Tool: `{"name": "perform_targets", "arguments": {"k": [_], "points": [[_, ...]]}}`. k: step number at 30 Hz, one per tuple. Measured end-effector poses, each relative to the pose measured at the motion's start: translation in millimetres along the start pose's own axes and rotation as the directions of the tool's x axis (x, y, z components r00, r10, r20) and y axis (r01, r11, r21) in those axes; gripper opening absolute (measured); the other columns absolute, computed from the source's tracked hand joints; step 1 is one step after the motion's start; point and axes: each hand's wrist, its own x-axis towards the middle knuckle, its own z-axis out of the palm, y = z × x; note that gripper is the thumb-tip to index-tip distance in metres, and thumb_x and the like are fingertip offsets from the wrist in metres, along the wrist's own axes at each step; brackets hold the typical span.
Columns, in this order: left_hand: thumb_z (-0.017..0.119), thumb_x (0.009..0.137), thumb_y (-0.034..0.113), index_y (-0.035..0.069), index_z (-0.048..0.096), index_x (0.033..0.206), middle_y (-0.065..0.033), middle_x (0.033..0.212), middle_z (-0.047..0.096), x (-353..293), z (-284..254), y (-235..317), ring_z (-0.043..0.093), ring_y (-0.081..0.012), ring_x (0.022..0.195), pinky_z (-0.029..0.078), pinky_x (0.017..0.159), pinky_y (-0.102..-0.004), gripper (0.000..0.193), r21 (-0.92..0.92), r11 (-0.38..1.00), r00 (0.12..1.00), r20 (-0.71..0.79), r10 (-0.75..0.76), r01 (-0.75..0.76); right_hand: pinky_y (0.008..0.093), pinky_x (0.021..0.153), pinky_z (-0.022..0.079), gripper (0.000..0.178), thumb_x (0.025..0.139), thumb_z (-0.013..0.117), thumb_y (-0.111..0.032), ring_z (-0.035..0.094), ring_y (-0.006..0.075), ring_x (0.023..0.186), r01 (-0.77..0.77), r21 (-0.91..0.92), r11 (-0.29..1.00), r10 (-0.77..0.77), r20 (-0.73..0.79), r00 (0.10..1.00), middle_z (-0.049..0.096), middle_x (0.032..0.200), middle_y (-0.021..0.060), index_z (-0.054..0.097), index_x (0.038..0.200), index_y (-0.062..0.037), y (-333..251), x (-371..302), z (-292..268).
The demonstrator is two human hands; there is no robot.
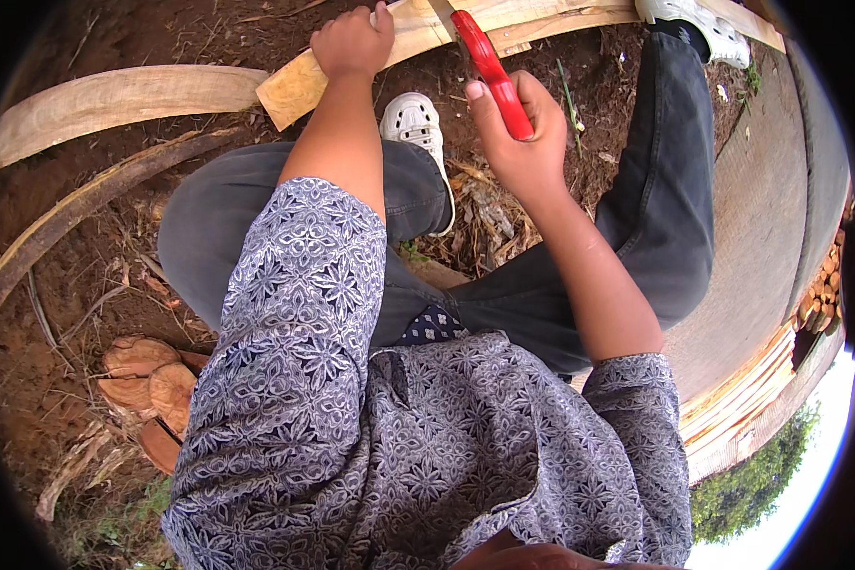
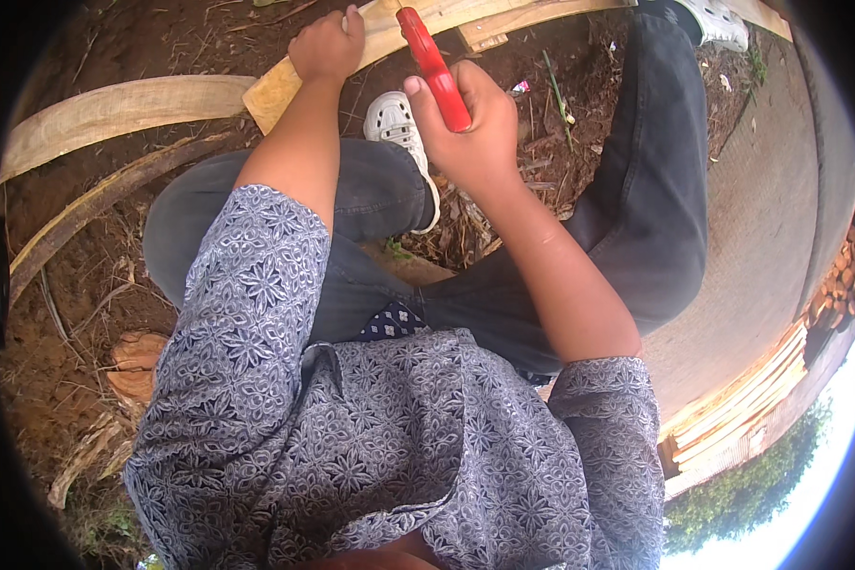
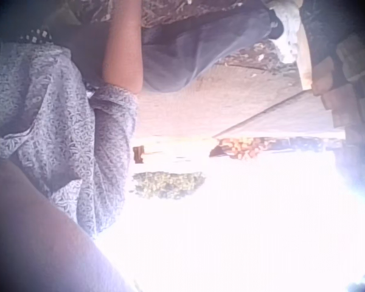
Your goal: The person sits on the ground and uses a red hand saw to cut a piece of light-colored wood. They hold the wood steady with their left hand and saw through it with their right hand, creating a cut piece.
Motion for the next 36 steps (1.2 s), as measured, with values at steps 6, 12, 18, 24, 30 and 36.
{"name": "perform_targets", "arguments": {"k": [6, 12, 18, 24, 30, 36], "points": [[0.050, 0.101, 0.041, 0.008, 0.074, 0.080, -0.0201, 0.082, 0.074, 4, -7, 3, 0.071, -0.0404, 0.081, 0.053, 0.079, -0.0548, 0.046, -0.028, 0.998, 0.995, 0.094, -0.045, 0.047, 0.0315, 0.053, 0.039, 0.045, 0.093, 0.078, -0.030, 0.043, 0.0097, 0.057, 0.035, 0.003, 0.999, -0.035, -0.018, 0.999, 0.048, 0.060, 0.0016, 0.047, 0.069, -0.0067, -3, 4, 11], [0.047, 0.103, 0.048, 0.007, 0.076, 0.080, -0.0207, 0.085, 0.074, 9, -16, 9, 0.071, -0.0412, 0.083, 0.054, 0.081, -0.0541, 0.055, -0.066, 0.994, 0.976, 0.204, -0.072, 0.087, 0.0302, 0.054, 0.040, 0.040, 0.095, 0.076, -0.027, 0.046, 0.0088, 0.057, 0.021, -0.132, 0.991, -0.021, 0.003, 1.000, 0.051, 0.061, 0.0014, 0.050, 0.071, -0.0065, -11, -1, 8], [0.044, 0.104, 0.051, 0.007, 0.078, 0.084, -0.0208, 0.088, 0.075, 13, -19, 4, 0.072, -0.0403, 0.087, 0.054, 0.083, -0.0530, 0.059, -0.046, 0.988, 0.959, 0.252, -0.128, 0.144, 0.0281, 0.052, 0.038, 0.035, 0.097, 0.074, -0.023, 0.045, 0.0069, 0.056, -0.059, -0.120, 0.991, 0.063, 0.026, 0.998, 0.048, 0.059, -0.0005, 0.052, 0.075, -0.0066, -29, -65, -21], [0.042, 0.105, 0.049, 0.007, 0.078, 0.087, -0.0202, 0.090, 0.075, 12, -21, 1, 0.072, -0.0398, 0.089, 0.054, 0.084, -0.0522, 0.058, -0.006, 0.992, 0.959, 0.256, -0.121, 0.127, 0.0278, 0.051, 0.035, 0.033, 0.098, 0.072, -0.020, 0.042, 0.0050, 0.057, -0.036, -0.117, 0.992, 0.044, 0.065, 0.997, 0.048, 0.060, -0.0027, 0.052, 0.075, -0.0066, -28, -54, -19], [0.041, 0.104, 0.051, 0.011, 0.078, 0.096, -0.0185, 0.094, 0.076, 16, -13, 11, 0.072, -0.0388, 0.093, 0.053, 0.086, -0.0518, 0.056, -0.017, 0.991, 0.937, 0.330, -0.118, 0.130, 0.0301, 0.053, 0.036, 0.040, 0.096, 0.074, -0.027, 0.041, 0.0072, 0.058, 0.005, -0.055, 0.998, -0.007, -0.044, 0.999, 0.047, 0.060, -0.0025, 0.049, 0.072, -0.0068, -3, 14, 25], [0.032, 0.106, 0.054, 0.015, 0.079, 0.100, -0.0164, 0.099, 0.077, 12, -8, -3, 0.073, -0.0367, 0.096, 0.054, 0.086, -0.0511, 0.061, 0.002, 0.987, 0.916, 0.371, -0.151, 0.162, 0.0252, 0.055, 0.037, 0.021, 0.098, 0.071, -0.017, 0.045, 0.0035, 0.061, -0.102, -0.060, 0.993, 0.104, 0.026, 0.994, 0.050, 0.065, -0.0046, 0.061, 0.084, -0.0048, -21, -60, -25]]}}
